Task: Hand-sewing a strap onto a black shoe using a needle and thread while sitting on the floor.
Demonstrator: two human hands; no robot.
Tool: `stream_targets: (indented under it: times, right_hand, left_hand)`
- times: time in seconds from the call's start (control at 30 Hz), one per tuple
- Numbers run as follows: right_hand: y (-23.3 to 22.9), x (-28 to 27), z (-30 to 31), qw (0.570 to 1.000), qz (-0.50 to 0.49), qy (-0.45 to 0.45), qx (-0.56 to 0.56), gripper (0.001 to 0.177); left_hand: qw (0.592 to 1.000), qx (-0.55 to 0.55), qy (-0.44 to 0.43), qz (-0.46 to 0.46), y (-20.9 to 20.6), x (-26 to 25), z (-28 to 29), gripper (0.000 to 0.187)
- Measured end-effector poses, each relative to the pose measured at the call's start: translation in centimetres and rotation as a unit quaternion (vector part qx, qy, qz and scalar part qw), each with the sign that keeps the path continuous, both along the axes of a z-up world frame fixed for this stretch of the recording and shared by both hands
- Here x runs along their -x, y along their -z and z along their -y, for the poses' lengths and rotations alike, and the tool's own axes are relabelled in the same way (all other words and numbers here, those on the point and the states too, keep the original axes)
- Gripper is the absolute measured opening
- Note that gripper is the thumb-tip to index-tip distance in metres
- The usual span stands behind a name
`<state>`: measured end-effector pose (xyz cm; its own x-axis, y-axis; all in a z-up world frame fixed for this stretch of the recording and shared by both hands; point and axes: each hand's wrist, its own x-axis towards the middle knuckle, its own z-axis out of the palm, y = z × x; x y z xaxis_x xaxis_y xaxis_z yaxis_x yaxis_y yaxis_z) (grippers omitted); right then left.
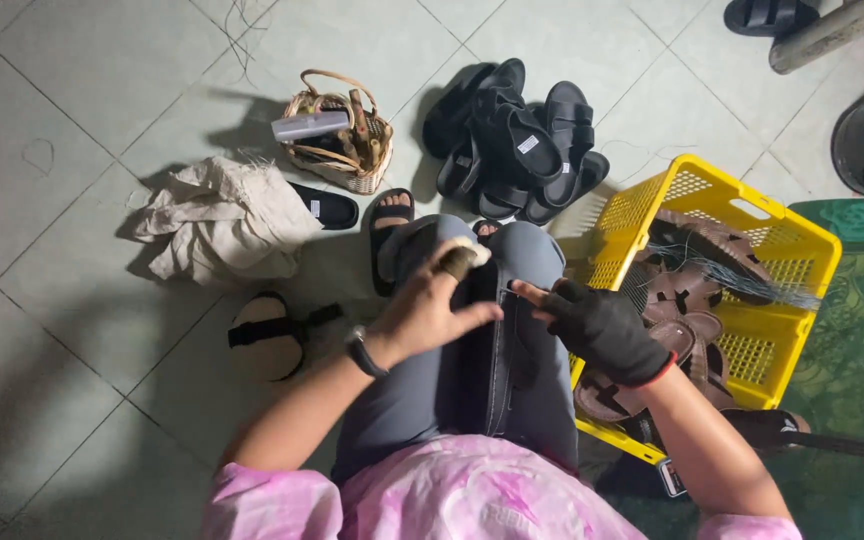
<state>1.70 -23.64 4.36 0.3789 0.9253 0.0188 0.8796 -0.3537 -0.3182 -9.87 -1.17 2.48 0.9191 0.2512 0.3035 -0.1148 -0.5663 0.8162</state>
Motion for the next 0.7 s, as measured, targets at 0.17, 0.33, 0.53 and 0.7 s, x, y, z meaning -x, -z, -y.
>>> stream_targets:
  times: [0.17,0.33,0.53,0.7]
  right_hand:
    - [-1.5,-0.5,-0.3,0.998,0.011,-0.052,-0.022,0.045]
    - [-2.5,-0.5,0.4,0.996,0.023,-0.081,0.021,0.052]
    - [-8.0,0.5,-2.4,0.977,-0.047,-0.011,0.209,0.053]
    - [-10.2,0.9,-3.9,0.939,-0.130,0.090,0.304,0.051]
  left_hand:
    - [0.998,-0.008,0.032,-0.055,1.1,1.0,2.0,0.077]
    - [0.997,0.005,0.043,-0.057,0.0,1.6,2.3,0.074]
    - [0.996,0.038,0.052,-0.053,1.2,1.3,2.5,0.075]
    - [0.999,-0.016,0.047,0.016,1.0,0.1,1.9,0.073]
